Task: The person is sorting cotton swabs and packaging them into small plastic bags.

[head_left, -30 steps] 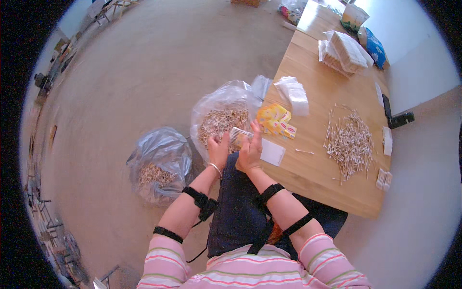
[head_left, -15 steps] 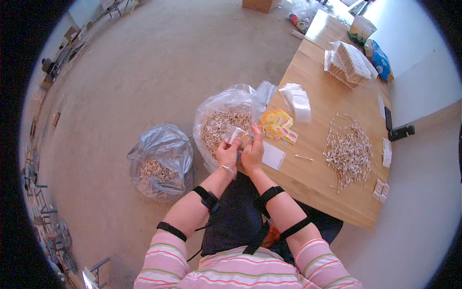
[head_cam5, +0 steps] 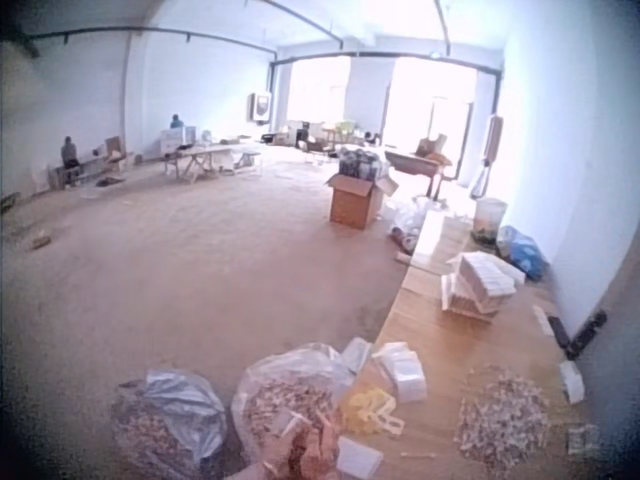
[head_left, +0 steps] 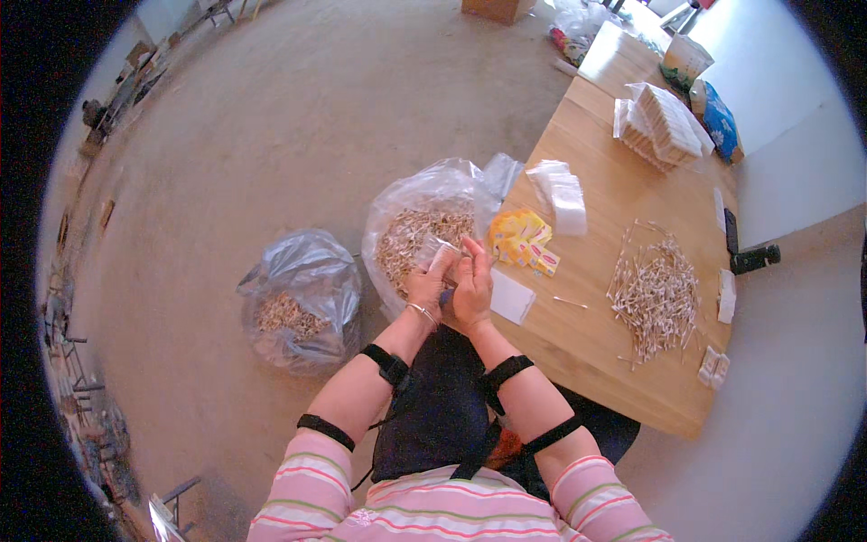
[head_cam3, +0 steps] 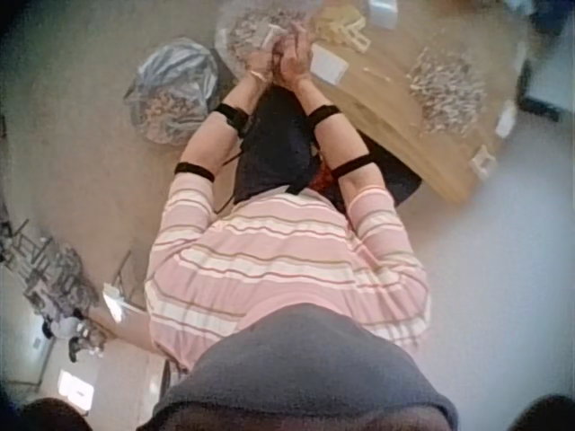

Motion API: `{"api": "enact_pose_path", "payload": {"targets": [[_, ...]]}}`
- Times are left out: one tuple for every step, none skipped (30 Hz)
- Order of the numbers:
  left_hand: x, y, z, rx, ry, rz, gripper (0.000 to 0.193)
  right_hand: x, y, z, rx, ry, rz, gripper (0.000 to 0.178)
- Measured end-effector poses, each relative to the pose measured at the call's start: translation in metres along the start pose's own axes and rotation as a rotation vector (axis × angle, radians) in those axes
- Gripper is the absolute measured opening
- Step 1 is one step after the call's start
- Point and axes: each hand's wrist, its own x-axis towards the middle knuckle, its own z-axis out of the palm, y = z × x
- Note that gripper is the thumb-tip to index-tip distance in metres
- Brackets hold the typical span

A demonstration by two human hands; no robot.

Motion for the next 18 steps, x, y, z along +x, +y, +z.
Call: {"api": "enact_pose_path", "payload": {"targets": [[0.007,-0.002,-0.005,0.05,-0.012,0.007,0.027,0.0,0.001,0.002,0.019,0.012,-0.018,0.035],[0.009,-0.001,-0.007,0.101,-0.021,0.012,0.025,0.0,0.001,0.002,0.021,0.009,-0.016,0.035],[0.009,-0.004,-0.008,0.101,-0.016,0.013,0.025,0.0,0.001,0.003,0.032,0.009,-0.009,0.035],[0.007,-0.007,-0.008,0.154,0.009,0.059,0.025,0.0,0.0,0.003,0.043,0.008,-0.002,0.035],[0.005,-0.009,-0.004,0.207,0.03,0.103,0.026,0.001,0.0,0.002,0.042,0.008,0.001,0.035],[-0.001,-0.006,0.002,0.207,0.03,0.1,0.026,0.002,0.001,-0.001,0.03,0.0,0.001,0.035],[-0.007,-0.002,0.007,0.323,0.066,0.072,0.027,0.002,0.001,-0.002,0.017,-0.008,0.002,0.034],[-0.011,0.003,0.009,0.44,0.106,0.049,0.028,0.002,0.002,0.0,0.02,-0.01,0.001,0.034],[-0.01,0.001,0.008,0.44,0.108,0.051,0.028,0.002,0.003,0.002,0.071,-0.01,0.011,0.033],[-0.007,-0.004,0.006,0.409,0.086,0.119,0.029,0.002,0.004,0.004,0.122,-0.01,0.02,0.032],[-0.007,-0.005,0.005,0.376,0.063,0.184,0.029,0.002,0.004,0.005,0.122,-0.012,0.019,0.032],[-0.006,-0.006,0.003,0.375,0.065,0.185,0.029,0.001,0.004,0.005,0.068,-0.011,-0.001,0.032],[-0.006,-0.006,0.001,0.436,0.079,0.166,0.029,0.001,0.004,0.005,0.013,-0.01,-0.022,0.032],[-0.007,-0.006,0.002,0.494,0.093,0.145,0.028,0.001,0.003,0.005,0.01,-0.013,-0.025,0.032],[-0.014,0.001,0.009,0.489,0.086,0.143,0.028,0.003,0.002,0.002,-0.036,-0.021,0.011,0.032],[-0.021,0.01,0.015,0.515,0.09,0.112,0.027,0.004,0.001,-0.001,-0.082,-0.03,0.048,0.033],[-0.027,0.018,0.017,0.54,0.101,0.086,0.026,0.005,-0.002,-0.002,-0.084,-0.032,0.042,0.033],[-0.018,0.016,0.003,0.537,0.11,0.094,0.026,0.003,-0.007,0.001,-0.082,-0.04,0.06,0.034]]}}
